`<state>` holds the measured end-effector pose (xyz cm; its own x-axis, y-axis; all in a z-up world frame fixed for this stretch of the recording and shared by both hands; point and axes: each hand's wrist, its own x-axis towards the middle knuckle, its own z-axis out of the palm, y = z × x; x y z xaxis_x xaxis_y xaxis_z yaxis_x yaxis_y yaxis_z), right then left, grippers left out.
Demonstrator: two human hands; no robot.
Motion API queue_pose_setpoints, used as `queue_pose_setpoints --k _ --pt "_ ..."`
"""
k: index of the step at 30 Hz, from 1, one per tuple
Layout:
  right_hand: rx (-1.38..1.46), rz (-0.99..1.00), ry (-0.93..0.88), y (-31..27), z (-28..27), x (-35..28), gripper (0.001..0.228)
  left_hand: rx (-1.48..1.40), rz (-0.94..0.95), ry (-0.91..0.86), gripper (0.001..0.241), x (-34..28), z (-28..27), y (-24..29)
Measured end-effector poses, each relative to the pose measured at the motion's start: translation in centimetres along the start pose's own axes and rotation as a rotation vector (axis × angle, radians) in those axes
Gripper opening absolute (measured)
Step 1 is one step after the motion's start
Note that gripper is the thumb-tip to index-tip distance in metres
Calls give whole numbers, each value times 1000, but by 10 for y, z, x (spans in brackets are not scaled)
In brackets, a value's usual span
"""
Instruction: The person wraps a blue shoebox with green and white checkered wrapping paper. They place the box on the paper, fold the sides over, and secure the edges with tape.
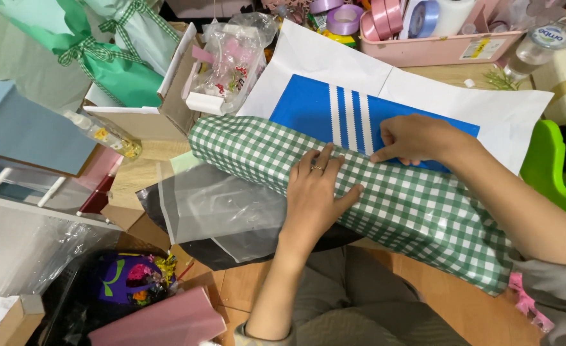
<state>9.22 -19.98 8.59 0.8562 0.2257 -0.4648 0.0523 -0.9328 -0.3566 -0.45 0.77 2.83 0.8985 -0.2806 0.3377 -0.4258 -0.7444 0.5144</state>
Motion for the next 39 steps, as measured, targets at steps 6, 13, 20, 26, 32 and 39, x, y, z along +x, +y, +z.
queue_pose_setpoints --k 6,13,20,26,32,39 --pt "320 4 59 56 -39 4 25 58 32 -67 58 4 -5 0" --pt "-3 263 350 195 -35 97 43 151 81 -74 57 10 -2 3" --pt "27 221 249 185 -22 129 67 -159 78 -405 62 32 -15 47" --pt "80 171 413 166 -45 115 32 -117 192 -429 78 37 12 48" --pt "29 82 414 120 -63 42 19 26 300 -277 74 28 35 37" --pt "-62 -32 417 87 -31 -16 18 22 317 -185 71 24 40 33"
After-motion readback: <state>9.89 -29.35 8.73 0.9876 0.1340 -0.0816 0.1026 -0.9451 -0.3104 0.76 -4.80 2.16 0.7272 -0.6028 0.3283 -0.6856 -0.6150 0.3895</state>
